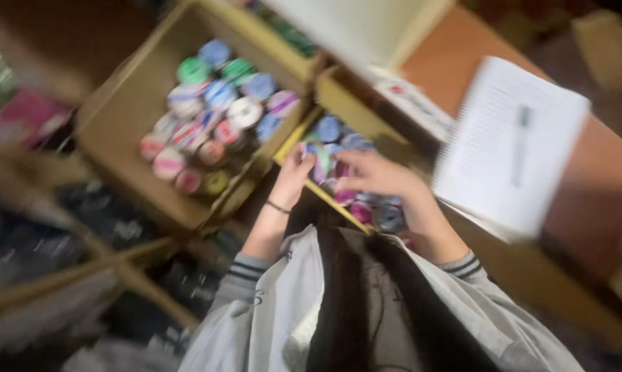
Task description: The person picks up ribbon spools from boxes and drawers, holds them up, and then writes on a notepad with a pen.
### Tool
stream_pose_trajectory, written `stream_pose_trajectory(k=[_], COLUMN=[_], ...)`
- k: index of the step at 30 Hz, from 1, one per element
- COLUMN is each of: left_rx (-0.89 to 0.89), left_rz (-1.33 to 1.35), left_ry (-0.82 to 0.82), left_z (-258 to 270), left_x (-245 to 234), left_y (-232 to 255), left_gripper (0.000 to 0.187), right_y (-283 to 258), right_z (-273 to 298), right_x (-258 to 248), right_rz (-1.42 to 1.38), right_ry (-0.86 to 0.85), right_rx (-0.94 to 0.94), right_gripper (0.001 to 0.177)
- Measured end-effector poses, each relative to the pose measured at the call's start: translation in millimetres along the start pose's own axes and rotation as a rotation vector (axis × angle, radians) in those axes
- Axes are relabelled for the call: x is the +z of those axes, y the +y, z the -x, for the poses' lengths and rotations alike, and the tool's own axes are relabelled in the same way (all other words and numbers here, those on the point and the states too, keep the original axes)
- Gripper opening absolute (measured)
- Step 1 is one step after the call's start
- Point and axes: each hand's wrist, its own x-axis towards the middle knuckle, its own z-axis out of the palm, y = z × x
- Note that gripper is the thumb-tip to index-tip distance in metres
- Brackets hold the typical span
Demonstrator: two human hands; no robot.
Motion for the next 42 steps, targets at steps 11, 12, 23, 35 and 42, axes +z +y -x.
stream_pose_trajectory(k=[11, 12, 23, 35, 42], left_rx=[-0.083, -0.101, -0.317, -0.174, -0.012], left_rz=[-0.544, -0.562, -0.583, -0.2, -0.096], left_ry=[0.446, 0.377, 0.612, 0.871, 0.924], left_z=[29, 30, 49, 70, 68], left_x=[-224, -237, -373, -376, -362], left_y=[-20, -22, -72, -47, -27], left_gripper=[0.028, 0.026, 0.038, 0.028, 0.024], right_y=[59, 73, 199, 240, 286], right_z=[-259, -278, -409, -611, -643], right_x=[165, 176, 302, 500, 555], right_rz=[-0.581, -0.688, -0.736, -0.643, -0.132], right_ry=[-0.067, -0.006, 0.049, 0.1, 0.005], right_rx=[0.308, 0.404, 0.796, 0.745, 0.683], right_gripper=[0.032, 0.035, 0.028, 0.023, 0.04])
